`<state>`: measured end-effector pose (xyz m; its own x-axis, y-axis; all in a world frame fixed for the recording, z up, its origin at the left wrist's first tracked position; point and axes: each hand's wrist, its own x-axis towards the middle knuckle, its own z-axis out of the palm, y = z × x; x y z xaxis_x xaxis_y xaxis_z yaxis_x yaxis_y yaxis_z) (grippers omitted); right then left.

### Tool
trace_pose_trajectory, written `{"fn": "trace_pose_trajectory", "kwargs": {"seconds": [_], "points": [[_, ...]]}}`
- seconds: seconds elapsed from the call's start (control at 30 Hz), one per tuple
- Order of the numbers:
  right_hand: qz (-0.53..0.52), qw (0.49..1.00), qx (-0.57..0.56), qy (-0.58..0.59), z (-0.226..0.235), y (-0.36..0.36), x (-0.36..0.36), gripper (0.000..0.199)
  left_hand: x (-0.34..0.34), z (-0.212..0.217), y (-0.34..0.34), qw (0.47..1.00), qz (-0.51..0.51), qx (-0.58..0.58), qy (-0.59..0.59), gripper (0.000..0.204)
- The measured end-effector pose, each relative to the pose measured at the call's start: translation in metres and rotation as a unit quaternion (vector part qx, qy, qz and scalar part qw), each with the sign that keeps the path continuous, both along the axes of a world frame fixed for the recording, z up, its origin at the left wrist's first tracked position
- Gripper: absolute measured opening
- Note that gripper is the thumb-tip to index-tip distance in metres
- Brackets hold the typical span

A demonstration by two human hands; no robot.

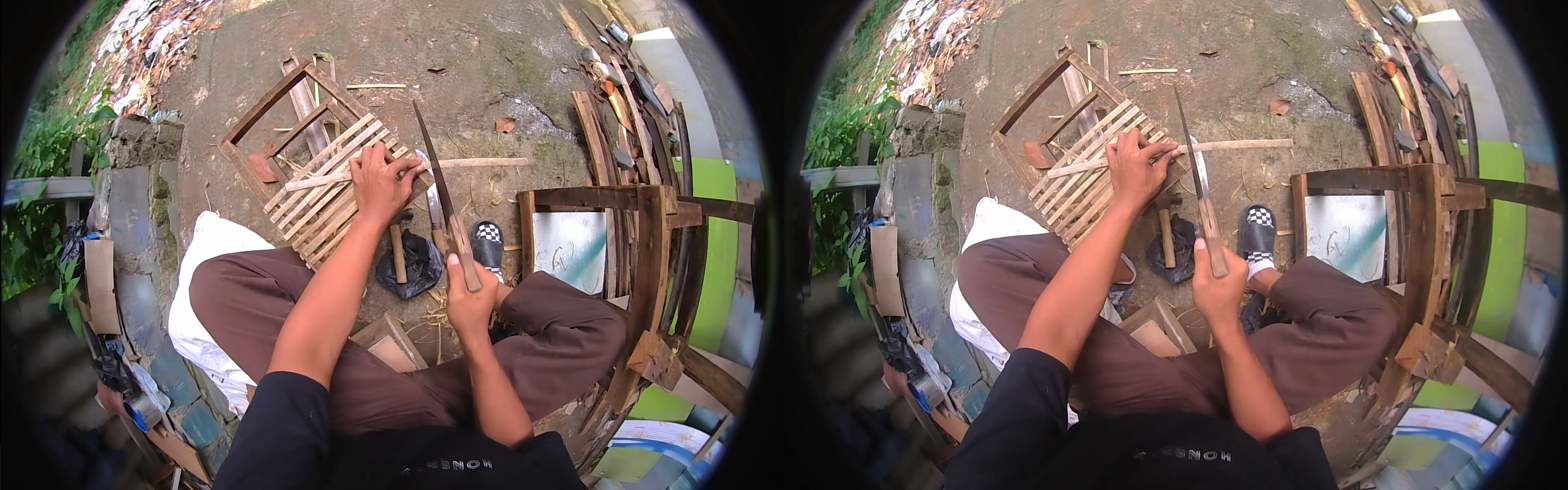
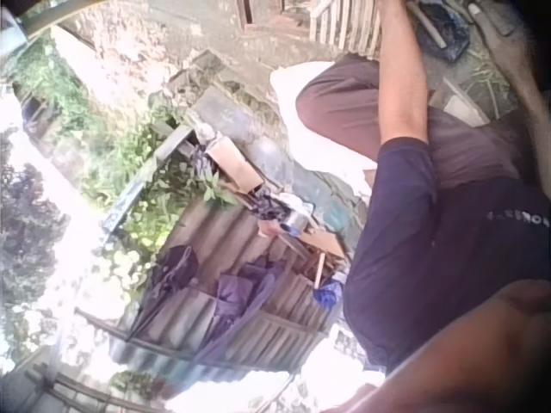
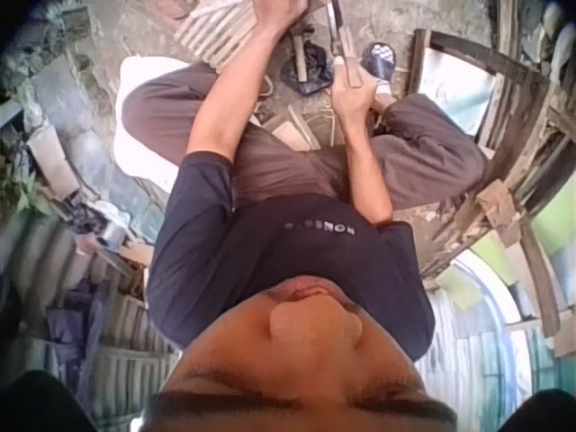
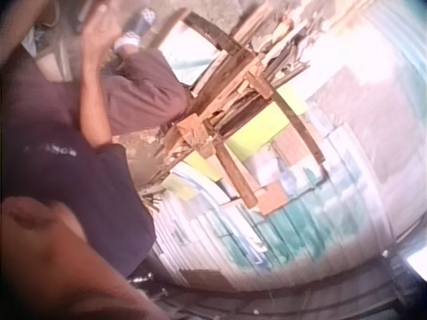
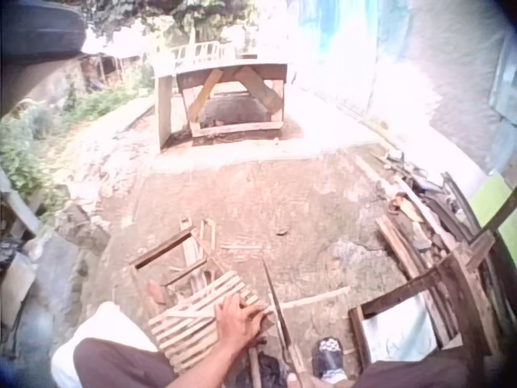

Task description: The person sits on the ground and assembles a small wooden frame by cutting thin wooden slats with a hand saw and nailing them into place with a hammer. The person repeatedly measures, cuts, and fastens slats to form a slatted panel.

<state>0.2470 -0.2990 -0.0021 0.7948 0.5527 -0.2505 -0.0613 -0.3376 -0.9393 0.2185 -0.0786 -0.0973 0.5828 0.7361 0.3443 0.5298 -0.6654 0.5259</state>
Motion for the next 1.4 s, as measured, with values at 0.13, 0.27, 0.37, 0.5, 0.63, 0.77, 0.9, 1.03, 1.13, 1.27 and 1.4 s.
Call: {"fn": "trace_pose_trajectory", "kwargs": {"seconds": [0.13,0.27,0.37,0.5,0.63,0.77,0.9,1.03,1.13,1.27,1.4], "points": [[-0.003,1.0,-0.029,-0.01,0.02,-0.104,-0.053,0.033,-0.001,0.003,0.002,1.0,0.006,0.003,-0.003,0.014],[-0.02,0.999,-0.024,0.03,0.015,-0.071,-0.039,0.035,-0.001,0.006,-0.004,1.0,-0.001,0.023,-0.012,0.014],[-0.008,1.0,0.0,0.019,-0.017,0.003,0.009,0.037,0.001,0.003,0.002,1.0,0.004,0.009,-0.009,0.014],[-0.04,0.998,0.01,0.055,-0.021,-0.041,-0.018,0.036,-0.006,0.011,-0.013,0.998,-0.051,-0.015,0.013,0.023],[-0.061,0.99,0.037,0.125,-0.005,-0.035,0.001,0.032,0.0,0.001,-0.027,0.999,-0.019,0.027,0.016,0.025],[-0.03,0.994,0.071,0.078,-0.018,-0.021,0.006,0.03,-0.005,-0.002,0.001,0.999,0.004,0.049,-0.005,0.024],[-0.025,0.991,0.127,0.018,-0.008,-0.023,-0.004,0.029,-0.004,0.002,-0.005,0.999,0.018,0.035,-0.02,0.021],[-0.021,0.987,0.161,-0.022,0.025,-0.031,0.01,0.031,-0.016,0.012,0.007,0.998,-0.006,0.047,-0.031,0.021],[-0.042,0.98,0.19,-0.029,0.071,-0.046,0.038,0.032,-0.019,0.047,0.022,0.997,-0.057,0.037,-0.031,0.021],[-0.024,0.971,0.215,-0.103,0.134,-0.036,0.092,0.037,-0.039,0.136,0.034,0.999,-0.041,0.029,0.003,0.025],[-0.106,0.962,0.242,-0.064,0.132,0.008,0.139,0.036,-0.073,0.182,0.035,0.997,-0.002,0.023,-0.076,0.026]]}}
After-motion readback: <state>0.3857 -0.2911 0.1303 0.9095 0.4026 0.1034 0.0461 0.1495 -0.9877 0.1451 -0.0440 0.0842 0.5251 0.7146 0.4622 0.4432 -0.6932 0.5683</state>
